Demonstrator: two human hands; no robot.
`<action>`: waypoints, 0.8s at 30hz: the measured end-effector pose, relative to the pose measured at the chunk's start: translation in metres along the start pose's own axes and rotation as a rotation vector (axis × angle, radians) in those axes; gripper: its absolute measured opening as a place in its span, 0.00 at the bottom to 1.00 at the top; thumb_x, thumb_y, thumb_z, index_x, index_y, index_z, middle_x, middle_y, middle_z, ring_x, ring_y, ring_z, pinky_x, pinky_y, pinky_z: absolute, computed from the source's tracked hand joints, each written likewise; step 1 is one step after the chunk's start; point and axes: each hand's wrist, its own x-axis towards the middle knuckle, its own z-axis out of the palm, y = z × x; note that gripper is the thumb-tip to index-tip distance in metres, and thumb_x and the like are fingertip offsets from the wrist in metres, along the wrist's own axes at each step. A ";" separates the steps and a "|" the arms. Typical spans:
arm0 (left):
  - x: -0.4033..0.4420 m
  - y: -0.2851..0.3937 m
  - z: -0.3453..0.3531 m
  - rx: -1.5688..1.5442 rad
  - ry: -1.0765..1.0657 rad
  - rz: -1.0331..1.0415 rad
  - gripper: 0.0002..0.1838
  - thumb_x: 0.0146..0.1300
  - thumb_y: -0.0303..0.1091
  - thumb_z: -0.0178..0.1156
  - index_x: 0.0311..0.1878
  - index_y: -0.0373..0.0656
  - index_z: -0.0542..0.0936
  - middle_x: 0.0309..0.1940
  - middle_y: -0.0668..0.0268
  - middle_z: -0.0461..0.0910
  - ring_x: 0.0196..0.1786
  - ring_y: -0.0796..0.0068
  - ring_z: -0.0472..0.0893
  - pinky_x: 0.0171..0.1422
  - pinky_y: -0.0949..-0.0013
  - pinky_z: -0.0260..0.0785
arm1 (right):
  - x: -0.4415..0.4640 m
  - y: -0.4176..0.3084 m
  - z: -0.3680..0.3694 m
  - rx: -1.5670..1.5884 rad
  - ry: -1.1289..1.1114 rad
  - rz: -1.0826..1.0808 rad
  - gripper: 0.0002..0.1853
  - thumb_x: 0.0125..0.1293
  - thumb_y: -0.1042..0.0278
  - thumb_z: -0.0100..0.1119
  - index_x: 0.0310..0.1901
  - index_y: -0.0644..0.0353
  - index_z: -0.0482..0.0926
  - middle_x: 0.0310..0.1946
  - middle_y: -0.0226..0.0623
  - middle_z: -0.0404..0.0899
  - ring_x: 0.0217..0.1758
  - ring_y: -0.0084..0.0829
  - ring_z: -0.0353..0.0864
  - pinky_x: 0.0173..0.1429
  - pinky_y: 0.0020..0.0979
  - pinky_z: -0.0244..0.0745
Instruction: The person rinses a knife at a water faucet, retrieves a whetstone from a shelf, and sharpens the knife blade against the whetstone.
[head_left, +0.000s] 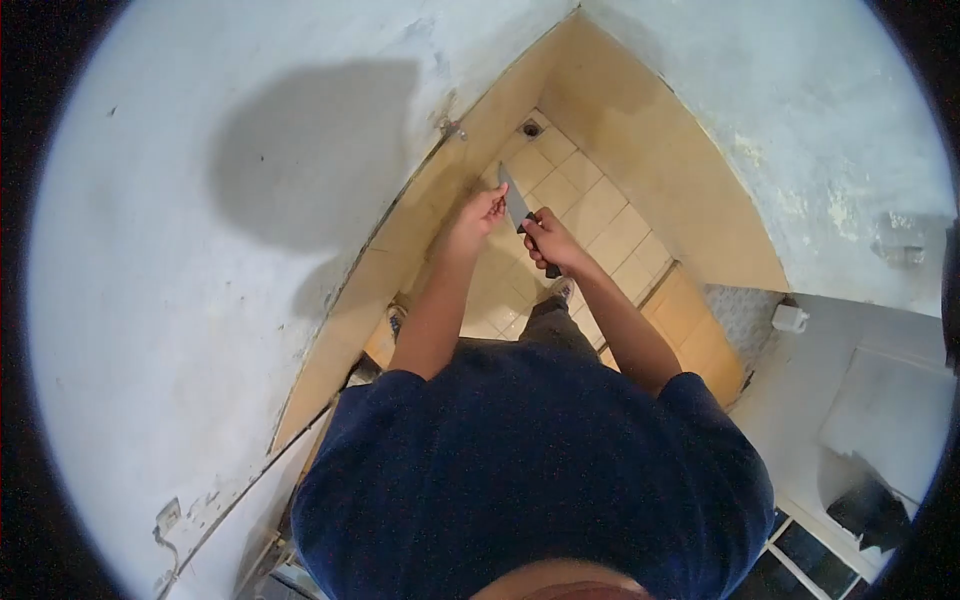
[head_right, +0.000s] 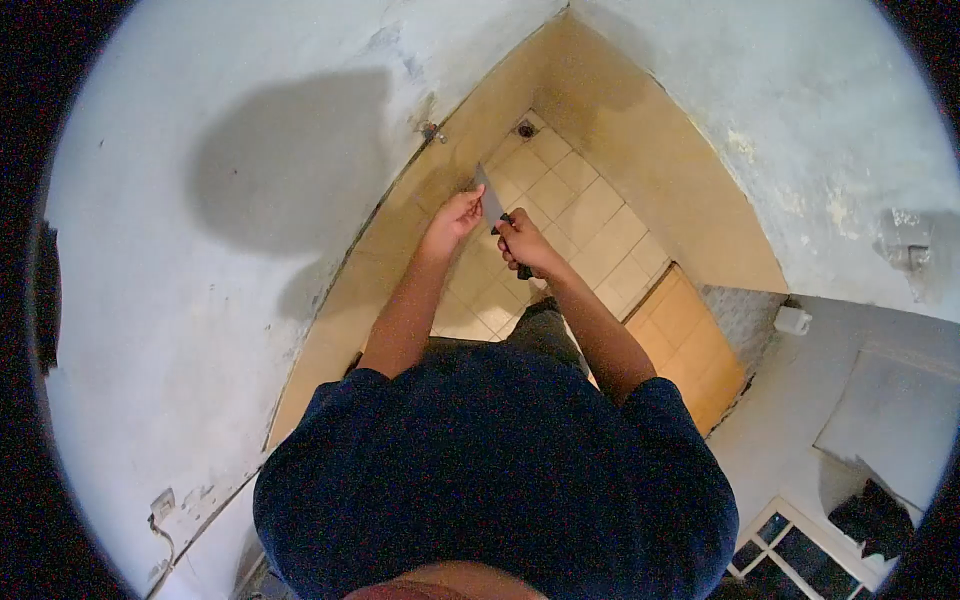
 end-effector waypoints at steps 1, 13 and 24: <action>0.007 -0.002 -0.005 -0.028 0.016 -0.010 0.07 0.61 0.34 0.70 0.30 0.48 0.81 0.25 0.76 0.76 0.28 0.84 0.71 0.32 0.81 0.64 | -0.001 0.002 0.002 -0.023 0.011 -0.005 0.09 0.76 0.60 0.47 0.46 0.54 0.60 0.23 0.27 0.67 0.18 0.18 0.61 0.18 0.24 0.56; 0.041 -0.011 -0.082 0.378 0.337 0.229 0.07 0.62 0.37 0.69 0.35 0.45 0.82 0.27 0.73 0.81 0.28 0.82 0.77 0.28 0.79 0.67 | -0.039 0.033 0.011 -0.300 0.047 0.024 0.12 0.76 0.58 0.48 0.45 0.59 0.65 0.25 0.34 0.74 0.20 0.24 0.70 0.22 0.29 0.65; -0.033 -0.005 -0.015 0.294 0.002 0.103 0.10 0.64 0.40 0.68 0.36 0.44 0.82 0.27 0.74 0.79 0.28 0.84 0.75 0.31 0.81 0.67 | -0.026 0.045 0.003 -1.064 0.403 -0.446 0.16 0.69 0.60 0.55 0.50 0.59 0.66 0.40 0.54 0.79 0.41 0.56 0.81 0.43 0.52 0.77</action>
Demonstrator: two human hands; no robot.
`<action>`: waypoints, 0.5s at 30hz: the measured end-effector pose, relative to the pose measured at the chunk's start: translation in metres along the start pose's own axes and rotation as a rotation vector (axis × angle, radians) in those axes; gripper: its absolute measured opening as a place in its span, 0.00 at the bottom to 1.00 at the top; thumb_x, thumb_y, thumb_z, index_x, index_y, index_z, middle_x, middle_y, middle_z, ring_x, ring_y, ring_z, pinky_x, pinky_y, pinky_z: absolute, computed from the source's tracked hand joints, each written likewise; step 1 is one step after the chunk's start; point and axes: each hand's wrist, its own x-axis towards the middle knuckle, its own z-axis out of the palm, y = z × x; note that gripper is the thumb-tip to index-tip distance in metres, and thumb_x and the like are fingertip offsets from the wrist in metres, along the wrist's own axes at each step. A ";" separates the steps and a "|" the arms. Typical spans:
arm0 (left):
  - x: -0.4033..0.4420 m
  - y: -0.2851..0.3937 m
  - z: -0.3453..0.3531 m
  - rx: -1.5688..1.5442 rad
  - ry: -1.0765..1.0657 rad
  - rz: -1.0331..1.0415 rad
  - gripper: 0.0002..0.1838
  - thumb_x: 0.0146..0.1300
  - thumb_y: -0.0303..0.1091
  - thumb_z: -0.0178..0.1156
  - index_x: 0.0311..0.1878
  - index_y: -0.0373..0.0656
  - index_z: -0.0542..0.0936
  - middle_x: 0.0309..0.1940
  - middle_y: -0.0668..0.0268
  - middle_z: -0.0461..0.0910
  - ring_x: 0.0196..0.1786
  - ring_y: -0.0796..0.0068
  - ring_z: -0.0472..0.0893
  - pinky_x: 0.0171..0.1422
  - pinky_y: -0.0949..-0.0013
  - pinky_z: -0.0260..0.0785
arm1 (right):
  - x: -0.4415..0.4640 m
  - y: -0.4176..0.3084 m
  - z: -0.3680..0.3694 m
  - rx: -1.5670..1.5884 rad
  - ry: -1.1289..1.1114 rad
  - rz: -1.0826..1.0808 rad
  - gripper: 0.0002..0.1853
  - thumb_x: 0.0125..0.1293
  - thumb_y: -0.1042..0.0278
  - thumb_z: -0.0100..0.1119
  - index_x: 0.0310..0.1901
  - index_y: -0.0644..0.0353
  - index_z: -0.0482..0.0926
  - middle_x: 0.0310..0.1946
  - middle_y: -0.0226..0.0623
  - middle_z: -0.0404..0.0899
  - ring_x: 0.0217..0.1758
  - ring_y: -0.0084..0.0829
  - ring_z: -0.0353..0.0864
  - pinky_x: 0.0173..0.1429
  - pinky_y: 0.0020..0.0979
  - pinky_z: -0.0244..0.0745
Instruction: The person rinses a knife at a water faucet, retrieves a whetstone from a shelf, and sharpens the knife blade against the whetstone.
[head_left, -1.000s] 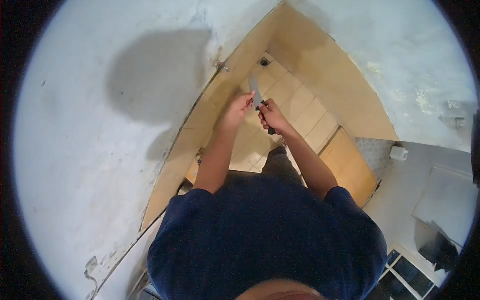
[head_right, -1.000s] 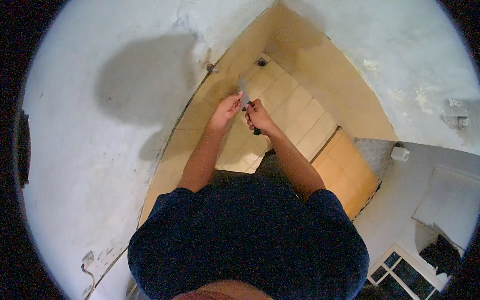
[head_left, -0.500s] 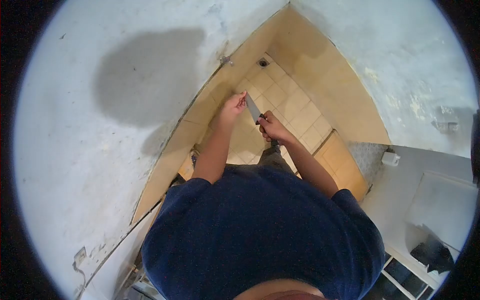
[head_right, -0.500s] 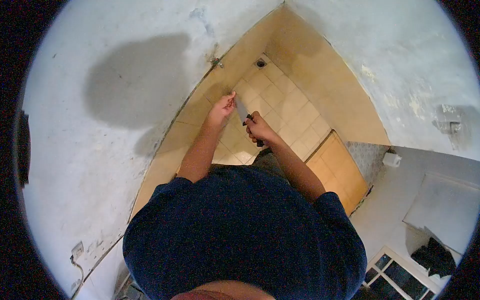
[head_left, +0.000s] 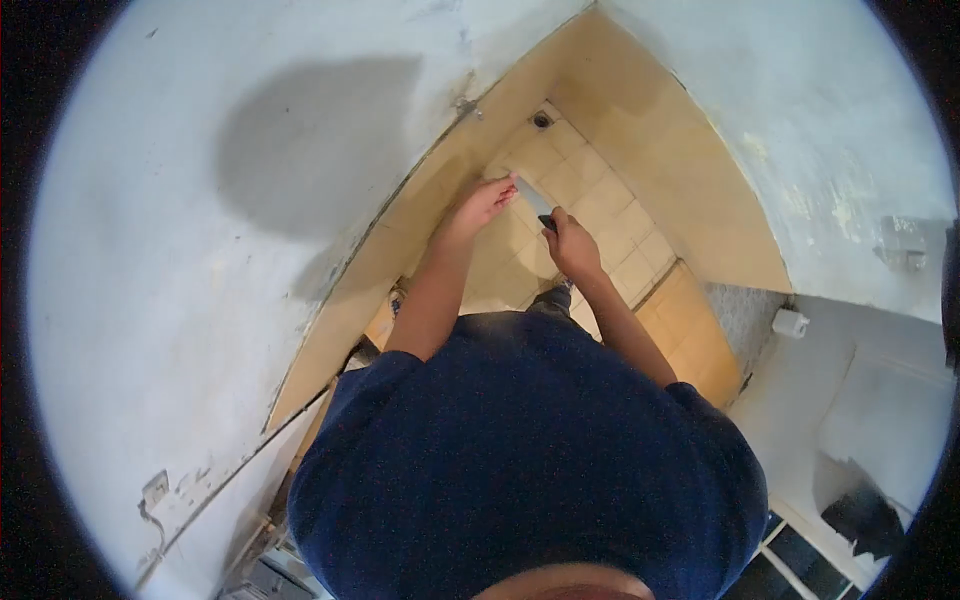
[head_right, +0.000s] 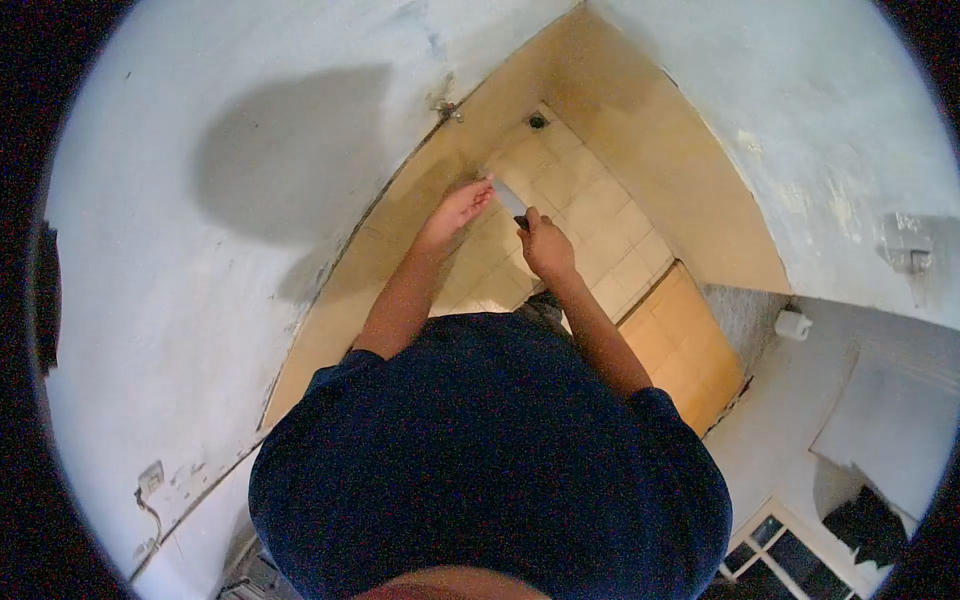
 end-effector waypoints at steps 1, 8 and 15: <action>0.007 0.003 -0.004 -0.056 -0.001 0.040 0.09 0.63 0.37 0.68 0.34 0.43 0.83 0.24 0.74 0.78 0.26 0.85 0.74 0.29 0.81 0.67 | 0.003 0.000 0.000 0.001 -0.007 -0.037 0.16 0.69 0.61 0.55 0.50 0.59 0.66 0.40 0.54 0.79 0.42 0.56 0.81 0.43 0.51 0.77; 0.043 -0.022 -0.070 -0.170 0.246 0.025 0.06 0.64 0.30 0.65 0.31 0.43 0.81 0.24 0.73 0.78 0.22 0.85 0.73 0.24 0.78 0.67 | 0.002 -0.017 -0.036 -0.078 -0.266 -0.187 0.13 0.68 0.63 0.56 0.48 0.59 0.68 0.41 0.53 0.79 0.45 0.55 0.80 0.45 0.50 0.75; 0.033 -0.058 -0.109 -0.135 0.493 -0.025 0.26 0.76 0.55 0.42 0.42 0.43 0.80 0.25 0.64 0.80 0.22 0.71 0.77 0.27 0.69 0.71 | 0.011 0.040 -0.065 0.259 -0.158 -0.070 0.15 0.66 0.65 0.61 0.48 0.60 0.67 0.35 0.52 0.79 0.40 0.54 0.81 0.41 0.46 0.73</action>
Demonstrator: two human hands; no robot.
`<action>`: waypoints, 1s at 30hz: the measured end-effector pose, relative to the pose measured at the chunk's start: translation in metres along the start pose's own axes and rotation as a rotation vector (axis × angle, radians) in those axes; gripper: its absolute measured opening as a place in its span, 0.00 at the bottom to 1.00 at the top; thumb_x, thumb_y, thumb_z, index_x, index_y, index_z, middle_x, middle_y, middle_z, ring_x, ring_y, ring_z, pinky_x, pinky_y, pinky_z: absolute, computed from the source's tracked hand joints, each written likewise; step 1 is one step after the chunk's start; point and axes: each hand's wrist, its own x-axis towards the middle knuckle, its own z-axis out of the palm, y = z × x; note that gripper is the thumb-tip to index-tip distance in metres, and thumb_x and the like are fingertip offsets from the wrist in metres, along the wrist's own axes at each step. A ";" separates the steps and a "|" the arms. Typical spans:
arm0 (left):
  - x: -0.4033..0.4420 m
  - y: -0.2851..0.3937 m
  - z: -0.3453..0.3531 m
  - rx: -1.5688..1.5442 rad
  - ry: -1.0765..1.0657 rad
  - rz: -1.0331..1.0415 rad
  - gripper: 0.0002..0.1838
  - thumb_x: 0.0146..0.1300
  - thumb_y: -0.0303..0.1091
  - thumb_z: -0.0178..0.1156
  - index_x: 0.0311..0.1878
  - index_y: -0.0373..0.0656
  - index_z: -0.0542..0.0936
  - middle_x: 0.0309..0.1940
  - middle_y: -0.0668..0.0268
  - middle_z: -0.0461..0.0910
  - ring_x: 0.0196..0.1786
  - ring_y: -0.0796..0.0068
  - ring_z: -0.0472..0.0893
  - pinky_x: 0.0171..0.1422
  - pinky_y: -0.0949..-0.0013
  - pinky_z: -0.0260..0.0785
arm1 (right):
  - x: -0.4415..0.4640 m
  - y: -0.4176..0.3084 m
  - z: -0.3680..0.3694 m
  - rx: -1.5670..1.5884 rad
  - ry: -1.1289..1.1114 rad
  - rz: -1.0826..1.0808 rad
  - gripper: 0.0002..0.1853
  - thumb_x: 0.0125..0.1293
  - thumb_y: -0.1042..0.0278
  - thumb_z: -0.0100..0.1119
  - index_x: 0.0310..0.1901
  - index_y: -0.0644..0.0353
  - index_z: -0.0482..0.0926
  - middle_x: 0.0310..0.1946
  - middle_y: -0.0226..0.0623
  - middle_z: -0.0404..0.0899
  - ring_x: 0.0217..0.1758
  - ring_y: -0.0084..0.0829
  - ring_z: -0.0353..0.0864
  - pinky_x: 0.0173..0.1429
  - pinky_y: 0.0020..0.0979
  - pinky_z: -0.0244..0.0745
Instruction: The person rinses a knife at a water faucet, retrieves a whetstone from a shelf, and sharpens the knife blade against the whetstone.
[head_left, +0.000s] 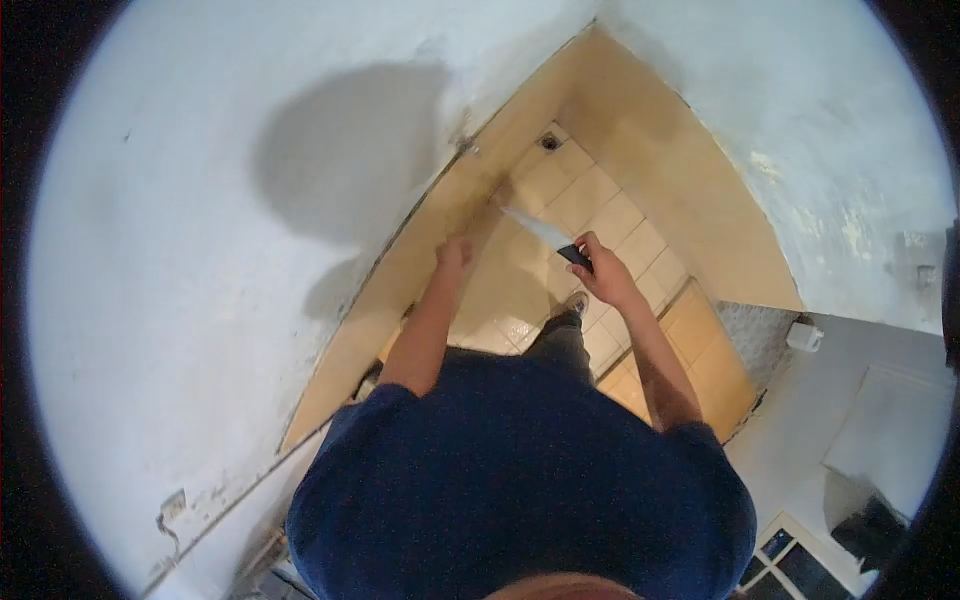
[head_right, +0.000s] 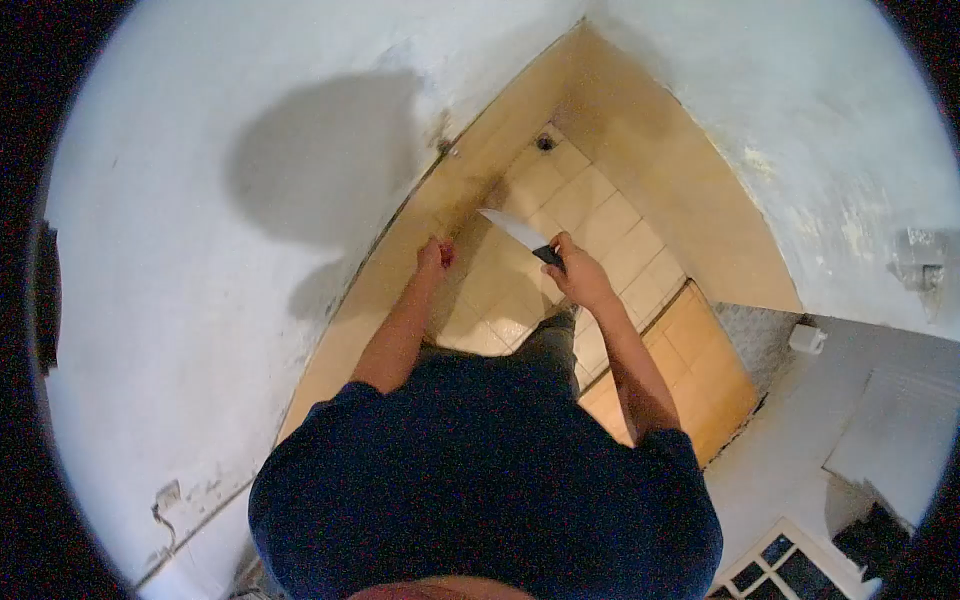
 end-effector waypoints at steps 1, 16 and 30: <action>0.004 -0.011 0.003 0.233 -0.047 0.008 0.29 0.76 0.58 0.39 0.47 0.43 0.81 0.28 0.63 0.81 0.25 0.71 0.78 0.30 0.67 0.73 | 0.006 0.018 0.005 0.077 0.066 0.011 0.16 0.66 0.66 0.62 0.47 0.60 0.66 0.33 0.49 0.78 0.38 0.48 0.81 0.40 0.44 0.74; -0.197 -0.098 0.299 0.370 -0.729 -0.010 0.46 0.62 0.79 0.31 0.62 0.48 0.71 0.46 0.64 0.80 0.49 0.66 0.80 0.52 0.55 0.75 | 0.003 0.188 -0.052 1.606 0.108 0.468 0.17 0.65 0.79 0.63 0.52 0.62 0.69 0.46 0.43 0.79 0.51 0.34 0.82 0.53 0.35 0.80; -0.248 -0.040 0.166 0.983 -1.261 0.127 0.16 0.73 0.40 0.54 0.58 0.42 0.71 0.37 0.66 0.81 0.37 0.77 0.79 0.41 0.70 0.70 | -0.099 0.098 0.052 1.404 0.290 0.466 0.17 0.54 0.67 0.77 0.39 0.64 0.79 0.34 0.36 0.83 0.35 0.26 0.82 0.39 0.28 0.78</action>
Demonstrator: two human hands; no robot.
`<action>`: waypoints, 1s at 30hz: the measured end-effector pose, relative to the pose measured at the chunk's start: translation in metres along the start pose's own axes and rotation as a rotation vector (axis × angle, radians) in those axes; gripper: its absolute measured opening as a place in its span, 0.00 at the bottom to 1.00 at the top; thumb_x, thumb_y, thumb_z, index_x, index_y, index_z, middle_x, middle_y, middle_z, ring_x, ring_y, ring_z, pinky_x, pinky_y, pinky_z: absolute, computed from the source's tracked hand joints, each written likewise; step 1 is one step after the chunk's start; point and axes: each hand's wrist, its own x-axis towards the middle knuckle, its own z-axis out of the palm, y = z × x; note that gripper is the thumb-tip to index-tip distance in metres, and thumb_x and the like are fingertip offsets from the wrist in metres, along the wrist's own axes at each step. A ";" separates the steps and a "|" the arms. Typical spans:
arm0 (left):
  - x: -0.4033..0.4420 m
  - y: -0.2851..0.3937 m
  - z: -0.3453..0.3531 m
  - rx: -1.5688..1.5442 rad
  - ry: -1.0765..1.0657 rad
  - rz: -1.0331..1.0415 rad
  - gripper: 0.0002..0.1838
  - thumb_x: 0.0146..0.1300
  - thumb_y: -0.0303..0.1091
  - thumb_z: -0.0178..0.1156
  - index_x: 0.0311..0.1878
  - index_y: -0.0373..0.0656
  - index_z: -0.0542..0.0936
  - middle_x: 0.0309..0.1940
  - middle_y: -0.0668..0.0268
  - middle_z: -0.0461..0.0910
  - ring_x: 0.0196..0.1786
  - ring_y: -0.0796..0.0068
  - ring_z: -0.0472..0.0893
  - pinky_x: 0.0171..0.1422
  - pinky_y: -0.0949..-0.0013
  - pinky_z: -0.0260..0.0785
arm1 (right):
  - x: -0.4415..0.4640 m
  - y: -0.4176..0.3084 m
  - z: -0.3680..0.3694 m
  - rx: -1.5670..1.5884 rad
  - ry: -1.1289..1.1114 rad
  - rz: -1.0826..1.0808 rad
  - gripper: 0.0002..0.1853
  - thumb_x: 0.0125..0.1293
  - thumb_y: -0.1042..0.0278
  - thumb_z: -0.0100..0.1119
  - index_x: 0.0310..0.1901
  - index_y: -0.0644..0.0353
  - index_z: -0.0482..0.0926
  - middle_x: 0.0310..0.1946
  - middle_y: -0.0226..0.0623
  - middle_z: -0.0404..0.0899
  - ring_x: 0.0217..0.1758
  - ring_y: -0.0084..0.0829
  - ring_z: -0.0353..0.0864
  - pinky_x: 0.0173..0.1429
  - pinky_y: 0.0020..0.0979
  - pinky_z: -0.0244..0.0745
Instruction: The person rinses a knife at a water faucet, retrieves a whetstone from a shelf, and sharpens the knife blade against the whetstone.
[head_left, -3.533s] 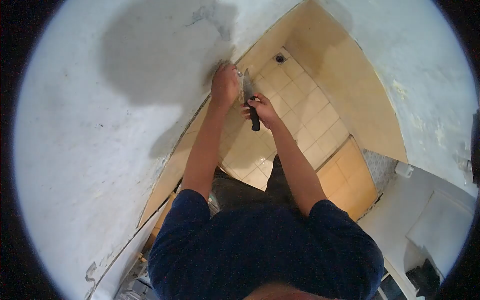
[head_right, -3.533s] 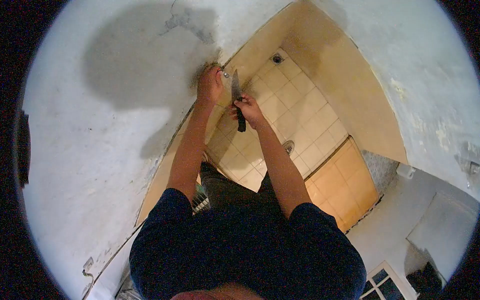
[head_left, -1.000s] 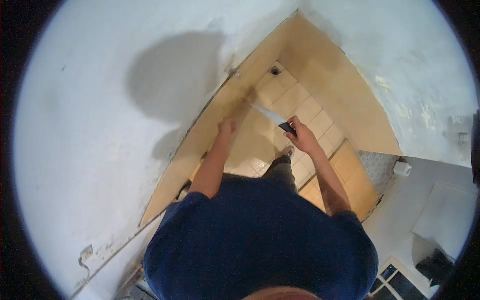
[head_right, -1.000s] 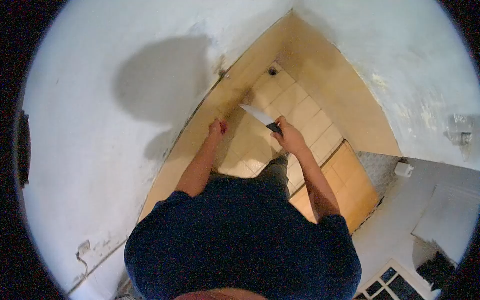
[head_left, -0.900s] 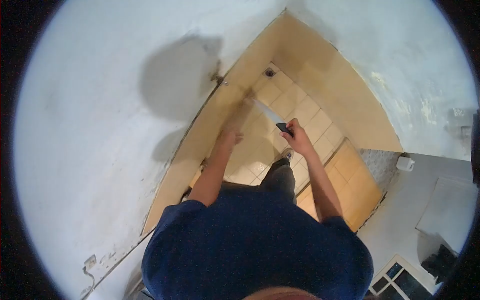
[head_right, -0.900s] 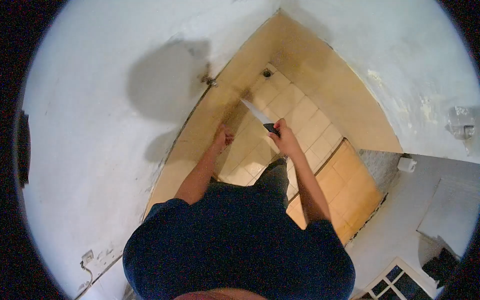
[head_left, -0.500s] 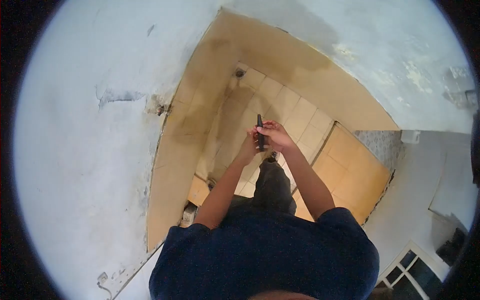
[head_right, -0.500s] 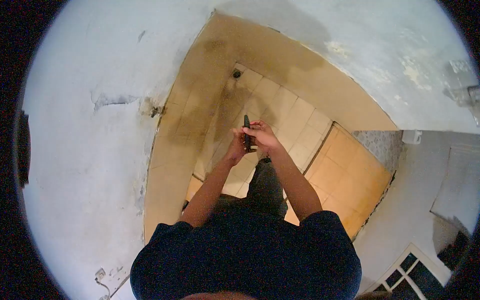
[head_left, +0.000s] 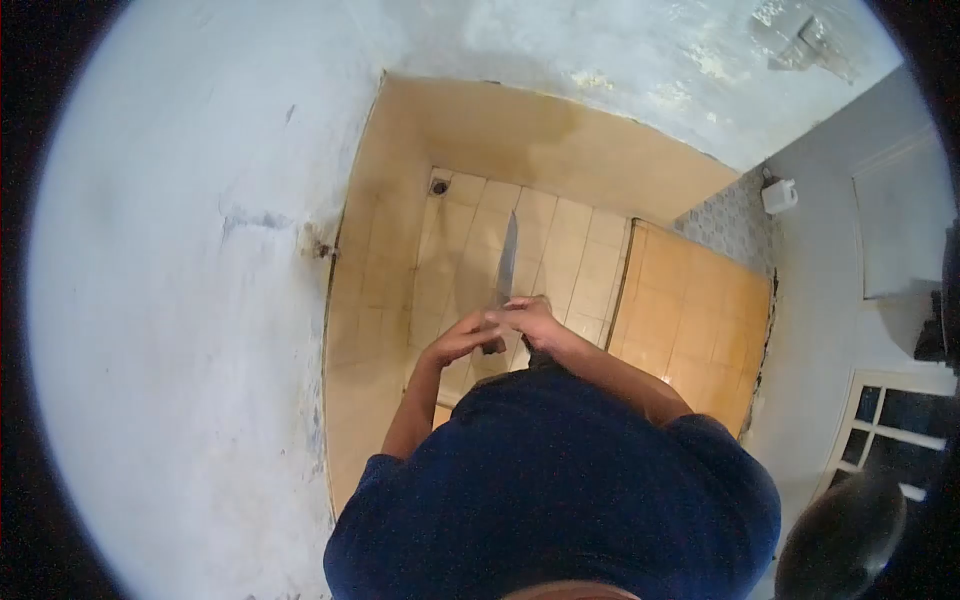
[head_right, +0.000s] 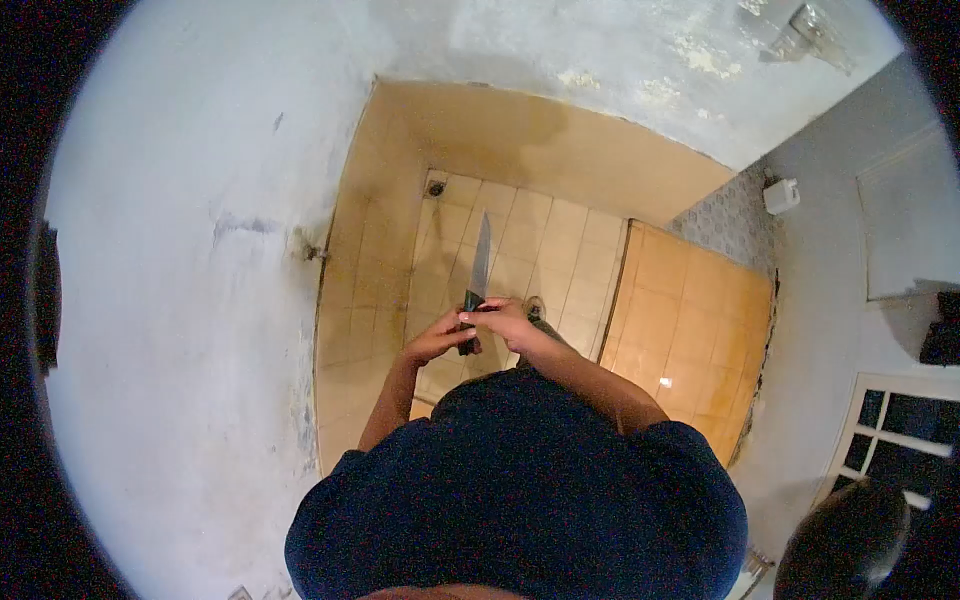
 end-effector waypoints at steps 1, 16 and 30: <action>-0.022 -0.002 0.006 -0.002 0.033 -0.020 0.16 0.73 0.40 0.55 0.57 0.42 0.73 0.35 0.67 0.81 0.35 0.79 0.78 0.38 0.71 0.69 | -0.017 0.011 0.014 -0.129 0.045 -0.044 0.15 0.55 0.65 0.77 0.36 0.64 0.81 0.32 0.33 0.82 0.34 0.24 0.80 0.38 0.28 0.76; -0.143 -0.034 0.039 0.140 0.310 -0.061 0.13 0.71 0.32 0.54 0.56 0.42 0.71 0.29 0.71 0.73 0.22 0.83 0.67 0.26 0.75 0.61 | -0.172 0.060 0.061 -0.929 0.290 -0.587 0.18 0.59 0.66 0.67 0.46 0.70 0.79 0.40 0.52 0.82 0.41 0.45 0.84 0.46 0.39 0.79; -0.119 -0.015 0.093 0.736 -0.139 0.060 0.17 0.57 0.38 0.67 0.45 0.42 0.76 0.30 0.58 0.80 0.33 0.66 0.78 0.39 0.63 0.69 | -0.272 0.095 0.054 -1.207 0.636 -0.702 0.12 0.59 0.71 0.63 0.44 0.65 0.80 0.39 0.46 0.80 0.45 0.47 0.79 0.50 0.43 0.75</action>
